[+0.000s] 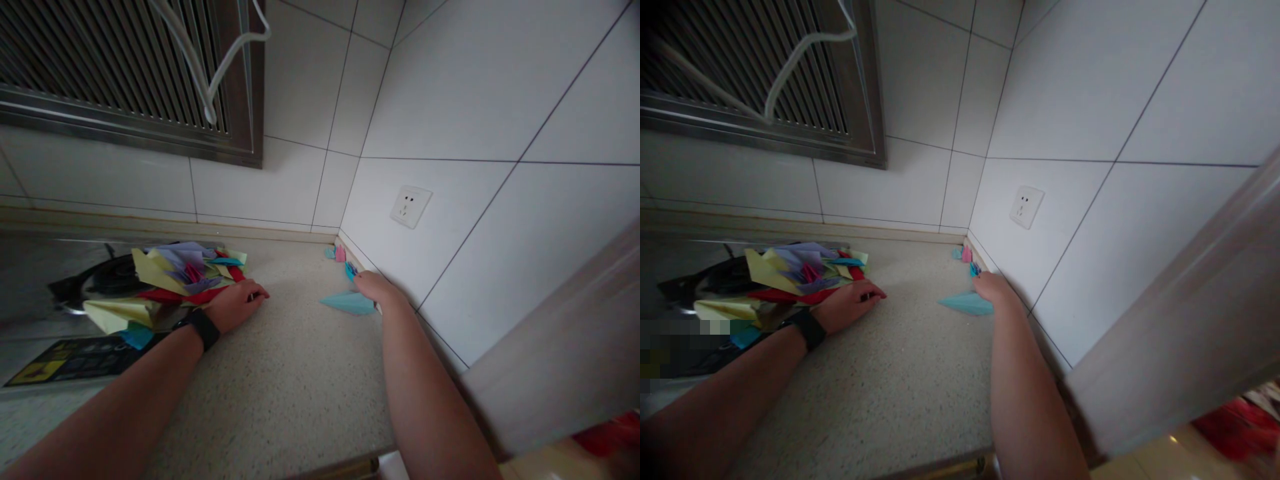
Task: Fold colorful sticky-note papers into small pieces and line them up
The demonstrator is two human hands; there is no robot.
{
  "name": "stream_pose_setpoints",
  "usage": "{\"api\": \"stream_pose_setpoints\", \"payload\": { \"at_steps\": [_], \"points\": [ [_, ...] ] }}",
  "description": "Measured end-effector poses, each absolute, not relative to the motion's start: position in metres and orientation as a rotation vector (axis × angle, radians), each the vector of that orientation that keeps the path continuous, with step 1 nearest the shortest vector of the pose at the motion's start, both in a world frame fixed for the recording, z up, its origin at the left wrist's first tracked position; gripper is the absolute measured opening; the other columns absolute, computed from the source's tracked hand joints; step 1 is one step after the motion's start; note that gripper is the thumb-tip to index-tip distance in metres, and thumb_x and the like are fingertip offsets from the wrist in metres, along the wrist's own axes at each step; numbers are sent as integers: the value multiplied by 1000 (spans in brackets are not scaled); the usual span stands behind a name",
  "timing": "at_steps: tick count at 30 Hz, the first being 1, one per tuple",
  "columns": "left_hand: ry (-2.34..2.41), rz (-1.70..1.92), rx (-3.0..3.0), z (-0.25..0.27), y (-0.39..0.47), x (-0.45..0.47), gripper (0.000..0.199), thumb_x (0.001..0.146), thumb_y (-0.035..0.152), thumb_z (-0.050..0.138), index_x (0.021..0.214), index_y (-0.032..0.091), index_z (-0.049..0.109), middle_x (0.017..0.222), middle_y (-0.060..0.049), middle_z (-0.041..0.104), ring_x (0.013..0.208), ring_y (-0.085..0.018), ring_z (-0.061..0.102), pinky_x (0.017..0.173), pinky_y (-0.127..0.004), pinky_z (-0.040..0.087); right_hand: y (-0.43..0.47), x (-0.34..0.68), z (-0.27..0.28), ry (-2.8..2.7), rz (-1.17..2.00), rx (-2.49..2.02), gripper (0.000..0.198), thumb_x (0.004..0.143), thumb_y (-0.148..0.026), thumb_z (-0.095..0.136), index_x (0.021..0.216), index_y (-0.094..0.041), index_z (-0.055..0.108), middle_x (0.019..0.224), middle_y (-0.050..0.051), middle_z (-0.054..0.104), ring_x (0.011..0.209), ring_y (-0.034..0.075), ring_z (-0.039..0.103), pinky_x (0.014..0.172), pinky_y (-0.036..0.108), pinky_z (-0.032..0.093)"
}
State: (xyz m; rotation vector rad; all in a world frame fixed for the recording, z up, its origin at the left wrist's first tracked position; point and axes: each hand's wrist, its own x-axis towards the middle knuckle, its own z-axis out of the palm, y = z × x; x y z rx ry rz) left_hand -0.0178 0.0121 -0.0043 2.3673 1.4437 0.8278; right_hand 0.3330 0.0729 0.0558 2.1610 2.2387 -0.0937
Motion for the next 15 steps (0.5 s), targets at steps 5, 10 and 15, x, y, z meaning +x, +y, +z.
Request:
{"api": "stream_pose_setpoints", "payload": {
  "at_steps": [5,10,15],
  "points": [
    [1428,825,2372,-4,12,-18,27,86,32,45,94,22,70,95,-5,67,89,-20,61,80,-28,46,71,334,56,2263,-131,2161,42,91,-27,33,106,-10,69,105,17,69,96,24,65,76,28,46],
    [1423,827,2354,-6,12,-18,27,86,31,46,93,22,70,92,-5,67,88,-20,62,78,-28,46,72,337,54,2272,-158,2186,40,89,-25,35,102,-10,70,98,17,71,88,24,67,72,28,46],
    [1418,850,2364,-6,13,-18,26,86,31,47,93,23,71,92,-5,68,86,-19,61,79,-29,46,73,338,53,2273,-176,2189,38,88,-26,37,99,-11,71,97,16,71,84,24,68,70,29,46]
  ]
}}
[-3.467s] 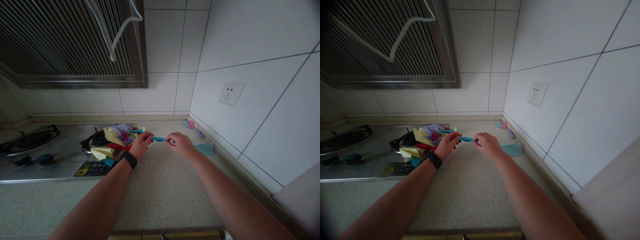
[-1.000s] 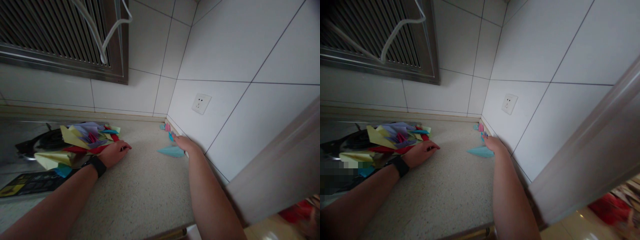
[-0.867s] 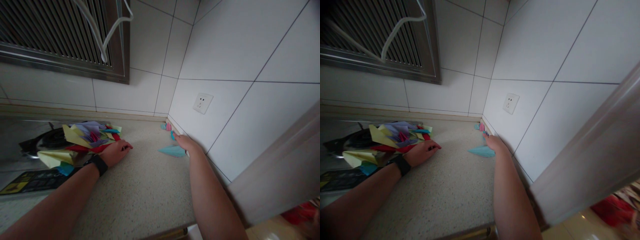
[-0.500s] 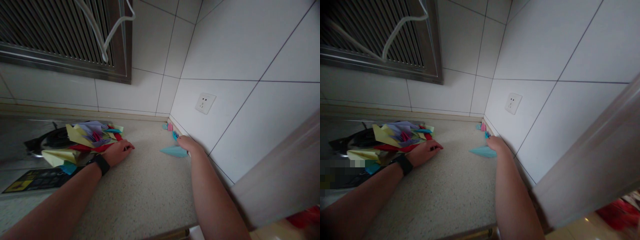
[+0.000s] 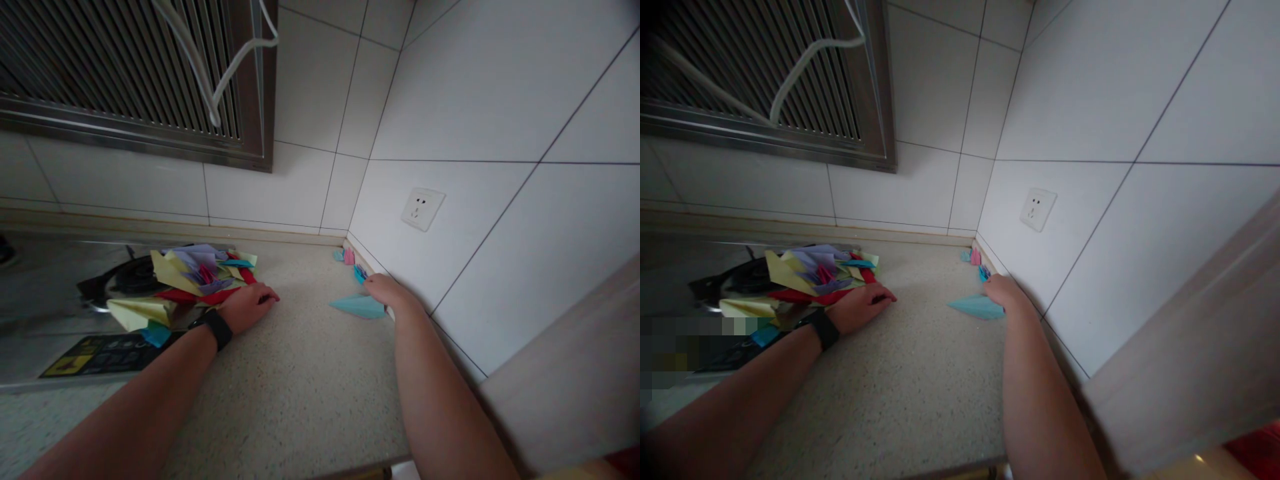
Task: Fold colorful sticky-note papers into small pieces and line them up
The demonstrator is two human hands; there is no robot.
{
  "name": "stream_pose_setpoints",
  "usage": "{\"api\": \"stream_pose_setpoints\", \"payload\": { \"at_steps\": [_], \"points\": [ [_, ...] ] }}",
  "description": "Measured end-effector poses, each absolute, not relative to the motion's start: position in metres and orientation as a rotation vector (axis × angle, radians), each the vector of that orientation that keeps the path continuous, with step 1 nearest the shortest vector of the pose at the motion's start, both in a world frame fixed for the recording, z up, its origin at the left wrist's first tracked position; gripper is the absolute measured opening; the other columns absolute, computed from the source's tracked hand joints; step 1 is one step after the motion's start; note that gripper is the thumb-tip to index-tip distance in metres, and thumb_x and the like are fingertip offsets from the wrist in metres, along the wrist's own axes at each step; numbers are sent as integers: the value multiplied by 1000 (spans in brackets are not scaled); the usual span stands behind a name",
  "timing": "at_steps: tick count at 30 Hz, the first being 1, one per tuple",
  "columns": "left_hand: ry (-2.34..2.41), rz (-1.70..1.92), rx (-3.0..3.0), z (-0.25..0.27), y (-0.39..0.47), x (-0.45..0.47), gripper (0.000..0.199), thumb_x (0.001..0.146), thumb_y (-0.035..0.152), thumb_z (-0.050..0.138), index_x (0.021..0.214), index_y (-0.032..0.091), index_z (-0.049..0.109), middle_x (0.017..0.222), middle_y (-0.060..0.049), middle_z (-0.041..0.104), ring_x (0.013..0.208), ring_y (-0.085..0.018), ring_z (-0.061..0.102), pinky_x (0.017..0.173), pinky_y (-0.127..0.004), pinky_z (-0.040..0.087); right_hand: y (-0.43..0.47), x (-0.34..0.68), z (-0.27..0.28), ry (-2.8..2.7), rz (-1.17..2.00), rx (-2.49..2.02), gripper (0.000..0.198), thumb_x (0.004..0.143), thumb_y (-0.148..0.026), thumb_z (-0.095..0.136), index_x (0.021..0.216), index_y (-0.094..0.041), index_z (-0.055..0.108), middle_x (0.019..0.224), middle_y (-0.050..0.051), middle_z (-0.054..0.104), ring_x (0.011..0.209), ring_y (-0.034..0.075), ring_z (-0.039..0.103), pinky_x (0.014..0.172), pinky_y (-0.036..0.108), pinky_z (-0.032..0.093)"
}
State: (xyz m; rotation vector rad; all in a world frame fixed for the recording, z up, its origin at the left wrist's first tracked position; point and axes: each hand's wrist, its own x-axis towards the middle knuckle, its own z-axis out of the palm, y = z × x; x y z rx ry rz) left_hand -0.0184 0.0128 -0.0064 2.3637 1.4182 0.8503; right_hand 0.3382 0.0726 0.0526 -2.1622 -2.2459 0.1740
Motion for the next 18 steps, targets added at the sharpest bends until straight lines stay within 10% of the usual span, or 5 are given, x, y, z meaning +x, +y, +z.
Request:
{"api": "stream_pose_setpoints", "payload": {
  "at_steps": [18],
  "points": [
    [1401,813,2368,-7,13,-18,25,86,32,48,93,23,71,92,-6,68,85,-20,61,79,-30,46,75,335,53,-2288,94,-2211,40,87,-30,38,99,-10,71,103,18,69,88,24,67,71,28,45]
  ]
}}
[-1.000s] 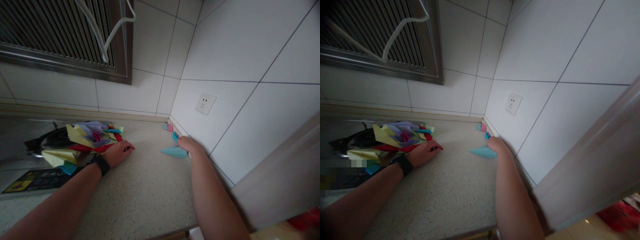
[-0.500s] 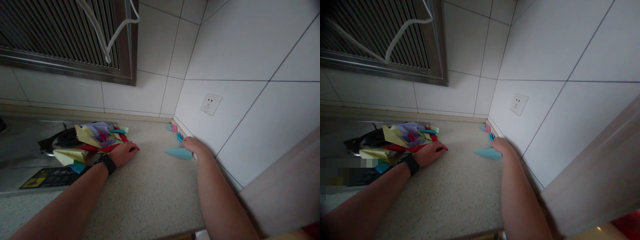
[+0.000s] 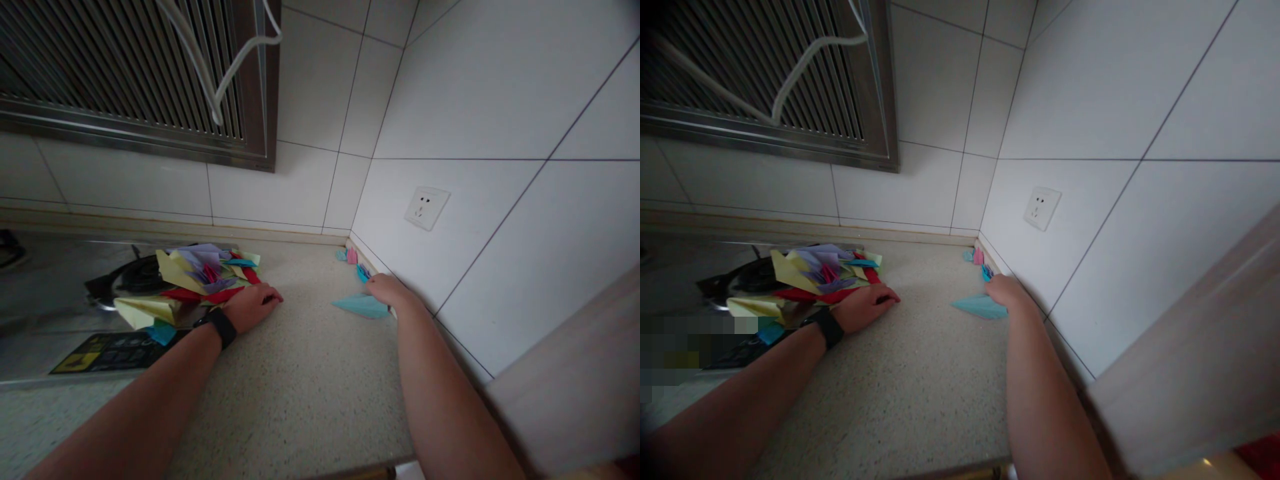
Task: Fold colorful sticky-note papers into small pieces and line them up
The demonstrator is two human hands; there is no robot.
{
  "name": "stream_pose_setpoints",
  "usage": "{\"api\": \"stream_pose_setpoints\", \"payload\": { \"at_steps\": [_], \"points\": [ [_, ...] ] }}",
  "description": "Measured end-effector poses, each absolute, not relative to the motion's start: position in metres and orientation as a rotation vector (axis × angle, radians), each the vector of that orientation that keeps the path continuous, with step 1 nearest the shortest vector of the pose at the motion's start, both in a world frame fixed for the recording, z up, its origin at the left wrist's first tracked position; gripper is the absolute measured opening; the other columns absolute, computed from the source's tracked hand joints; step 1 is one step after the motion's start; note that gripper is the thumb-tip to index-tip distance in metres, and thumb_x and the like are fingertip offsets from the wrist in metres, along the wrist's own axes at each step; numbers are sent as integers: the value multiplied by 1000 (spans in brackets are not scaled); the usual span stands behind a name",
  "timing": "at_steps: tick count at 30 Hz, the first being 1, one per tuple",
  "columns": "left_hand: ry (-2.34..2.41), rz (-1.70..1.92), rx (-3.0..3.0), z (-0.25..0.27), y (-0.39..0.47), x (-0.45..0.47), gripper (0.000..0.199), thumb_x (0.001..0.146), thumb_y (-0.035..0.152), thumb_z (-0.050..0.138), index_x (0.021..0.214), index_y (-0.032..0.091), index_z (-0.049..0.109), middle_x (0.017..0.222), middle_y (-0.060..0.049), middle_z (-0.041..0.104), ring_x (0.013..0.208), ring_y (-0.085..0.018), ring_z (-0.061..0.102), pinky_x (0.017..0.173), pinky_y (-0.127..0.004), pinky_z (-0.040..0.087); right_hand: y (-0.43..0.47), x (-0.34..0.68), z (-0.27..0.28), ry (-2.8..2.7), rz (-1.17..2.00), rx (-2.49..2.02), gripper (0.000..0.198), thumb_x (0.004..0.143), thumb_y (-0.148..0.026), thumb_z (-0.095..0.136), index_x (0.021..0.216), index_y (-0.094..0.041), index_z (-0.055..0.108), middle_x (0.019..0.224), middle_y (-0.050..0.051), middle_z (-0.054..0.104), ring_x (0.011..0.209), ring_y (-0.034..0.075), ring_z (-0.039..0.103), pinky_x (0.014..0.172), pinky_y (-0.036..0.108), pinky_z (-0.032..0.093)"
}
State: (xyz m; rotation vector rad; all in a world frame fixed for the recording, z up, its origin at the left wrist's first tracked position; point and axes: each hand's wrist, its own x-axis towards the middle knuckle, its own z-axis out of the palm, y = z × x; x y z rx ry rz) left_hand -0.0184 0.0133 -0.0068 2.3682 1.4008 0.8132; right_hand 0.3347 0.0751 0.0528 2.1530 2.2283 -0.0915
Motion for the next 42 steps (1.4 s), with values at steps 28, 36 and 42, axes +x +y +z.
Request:
{"api": "stream_pose_setpoints", "payload": {
  "at_steps": [28,36,42],
  "points": [
    [1409,698,2434,-5,11,-18,28,90,36,45,96,21,69,94,-3,68,89,-18,60,79,-27,44,76,339,52,2234,-67,2278,33,87,-24,42,93,-8,71,93,20,70,81,22,66,64,26,43],
    [1428,699,2454,-2,8,-15,26,89,33,47,94,20,69,92,-4,67,86,-18,61,76,-26,45,48,282,64,2878,306,2280,26,89,-23,43,99,-18,67,97,10,67,93,19,59,83,30,42],
    [1463,702,2520,2,3,-11,23,86,26,49,94,22,70,88,-3,66,85,-18,60,73,-26,44,9,208,40,3374,-89,976,26,83,-12,51,105,-19,63,101,7,64,99,18,54,89,31,40]
  ]
}}
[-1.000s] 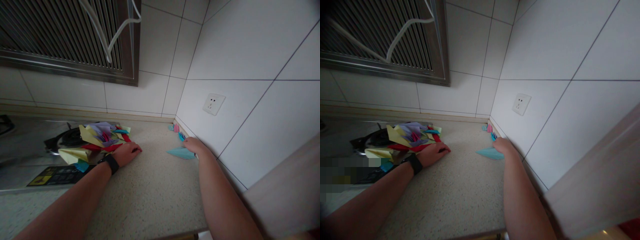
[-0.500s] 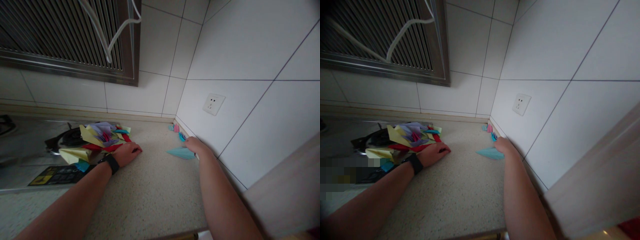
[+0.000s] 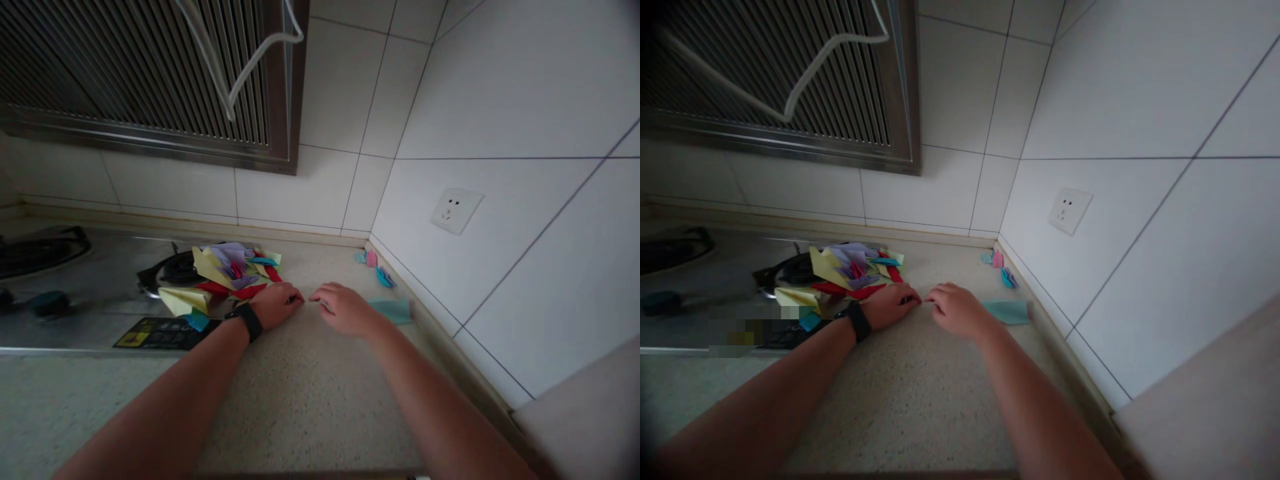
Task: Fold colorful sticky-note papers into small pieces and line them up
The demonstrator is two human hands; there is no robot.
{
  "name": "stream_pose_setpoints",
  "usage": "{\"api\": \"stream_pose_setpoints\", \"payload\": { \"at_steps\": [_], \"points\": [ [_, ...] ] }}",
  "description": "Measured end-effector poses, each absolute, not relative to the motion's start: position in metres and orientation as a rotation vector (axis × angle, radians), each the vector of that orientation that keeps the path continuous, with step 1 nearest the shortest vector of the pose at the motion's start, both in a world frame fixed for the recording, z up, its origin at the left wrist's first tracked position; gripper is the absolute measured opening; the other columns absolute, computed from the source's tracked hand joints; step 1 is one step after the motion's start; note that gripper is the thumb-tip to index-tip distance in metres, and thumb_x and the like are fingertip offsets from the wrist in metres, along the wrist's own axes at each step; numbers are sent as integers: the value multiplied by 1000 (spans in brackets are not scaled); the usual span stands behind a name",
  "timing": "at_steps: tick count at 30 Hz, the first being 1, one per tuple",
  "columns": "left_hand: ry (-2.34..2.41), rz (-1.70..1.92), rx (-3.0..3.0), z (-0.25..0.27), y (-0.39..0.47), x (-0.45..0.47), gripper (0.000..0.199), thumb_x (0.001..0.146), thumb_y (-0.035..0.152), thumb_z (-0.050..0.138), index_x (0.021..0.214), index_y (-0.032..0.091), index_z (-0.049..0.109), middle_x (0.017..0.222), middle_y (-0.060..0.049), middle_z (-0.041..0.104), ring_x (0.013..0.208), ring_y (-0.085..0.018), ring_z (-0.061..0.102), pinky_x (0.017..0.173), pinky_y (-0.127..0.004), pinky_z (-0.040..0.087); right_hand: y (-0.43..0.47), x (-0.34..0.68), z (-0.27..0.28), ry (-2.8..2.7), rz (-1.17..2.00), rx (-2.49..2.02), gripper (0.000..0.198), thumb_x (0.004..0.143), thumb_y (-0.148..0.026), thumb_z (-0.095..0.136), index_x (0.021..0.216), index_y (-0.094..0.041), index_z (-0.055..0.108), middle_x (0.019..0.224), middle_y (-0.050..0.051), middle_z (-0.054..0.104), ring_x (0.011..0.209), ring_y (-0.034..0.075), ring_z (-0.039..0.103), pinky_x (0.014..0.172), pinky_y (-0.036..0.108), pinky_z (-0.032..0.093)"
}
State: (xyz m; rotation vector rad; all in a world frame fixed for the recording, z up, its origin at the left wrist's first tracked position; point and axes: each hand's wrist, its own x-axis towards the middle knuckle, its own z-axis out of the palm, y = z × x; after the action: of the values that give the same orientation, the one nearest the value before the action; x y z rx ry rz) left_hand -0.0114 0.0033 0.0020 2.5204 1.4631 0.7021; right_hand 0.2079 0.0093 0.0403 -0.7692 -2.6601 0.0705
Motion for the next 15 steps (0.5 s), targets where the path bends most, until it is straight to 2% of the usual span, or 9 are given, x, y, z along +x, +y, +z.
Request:
{"api": "stream_pose_setpoints", "payload": {
  "at_steps": [7,15],
  "points": [
    [1512,666,2551,2,2,-7,22,85,24,49,95,21,69,90,-5,66,89,-19,60,81,-28,44,4,193,25,-2789,253,-634,25,84,-14,53,106,-18,62,102,8,61,98,18,54,87,31,41],
    [1511,581,2716,7,-11,11,18,81,18,51,90,18,66,89,-7,64,88,-20,57,83,-32,43,16,202,20,-2779,225,-715,13,84,-16,51,87,-16,64,89,6,59,85,16,54,78,28,41]
  ]
}}
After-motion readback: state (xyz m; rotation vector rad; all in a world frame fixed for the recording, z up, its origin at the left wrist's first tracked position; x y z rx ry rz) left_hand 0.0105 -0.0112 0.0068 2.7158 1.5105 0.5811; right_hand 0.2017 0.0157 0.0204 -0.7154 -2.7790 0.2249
